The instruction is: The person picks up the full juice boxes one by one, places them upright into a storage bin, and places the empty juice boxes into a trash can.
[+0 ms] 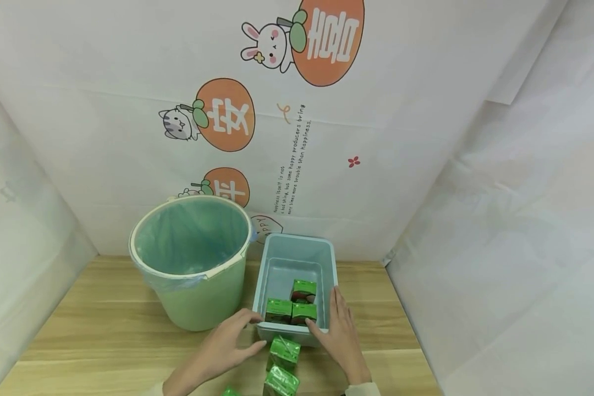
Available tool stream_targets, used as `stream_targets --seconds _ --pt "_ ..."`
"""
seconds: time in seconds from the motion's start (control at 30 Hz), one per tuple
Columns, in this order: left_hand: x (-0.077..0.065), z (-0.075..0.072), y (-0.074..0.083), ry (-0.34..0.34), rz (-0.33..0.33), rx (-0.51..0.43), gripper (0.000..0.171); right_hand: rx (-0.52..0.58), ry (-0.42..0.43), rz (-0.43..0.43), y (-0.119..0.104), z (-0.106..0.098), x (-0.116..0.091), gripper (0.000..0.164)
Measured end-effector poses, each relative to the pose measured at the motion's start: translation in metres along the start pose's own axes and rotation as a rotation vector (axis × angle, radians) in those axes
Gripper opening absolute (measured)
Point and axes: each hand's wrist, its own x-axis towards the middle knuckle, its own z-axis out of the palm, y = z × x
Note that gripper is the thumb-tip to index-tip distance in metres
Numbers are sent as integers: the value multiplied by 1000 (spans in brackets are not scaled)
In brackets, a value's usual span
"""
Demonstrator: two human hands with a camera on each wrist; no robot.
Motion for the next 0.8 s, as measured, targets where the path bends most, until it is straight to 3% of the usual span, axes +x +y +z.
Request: stream_targets --seconds 0.13,0.27,0.47,0.6,0.73,0.8 --pt "-22 3 -7 -30 -53 -15 49 1 -2 1 1 0 1 107" --pt "-41 7 -15 -124 -115 -69 62 1 -4 5 1 -1 1 107" --pt "-61 19 -34 -266 -174 -207 59 3 -9 7 0 -1 0 106" --pt "-76 37 -47 -244 -129 -268 43 12 -7 6 -1 0 -2 106" --pt "-87 52 -55 -191 -22 -269 30 5 -2 3 0 1 -3 106" --pt "-89 57 -57 -183 -11 -269 28 6 4 1 1 1 -3 106"
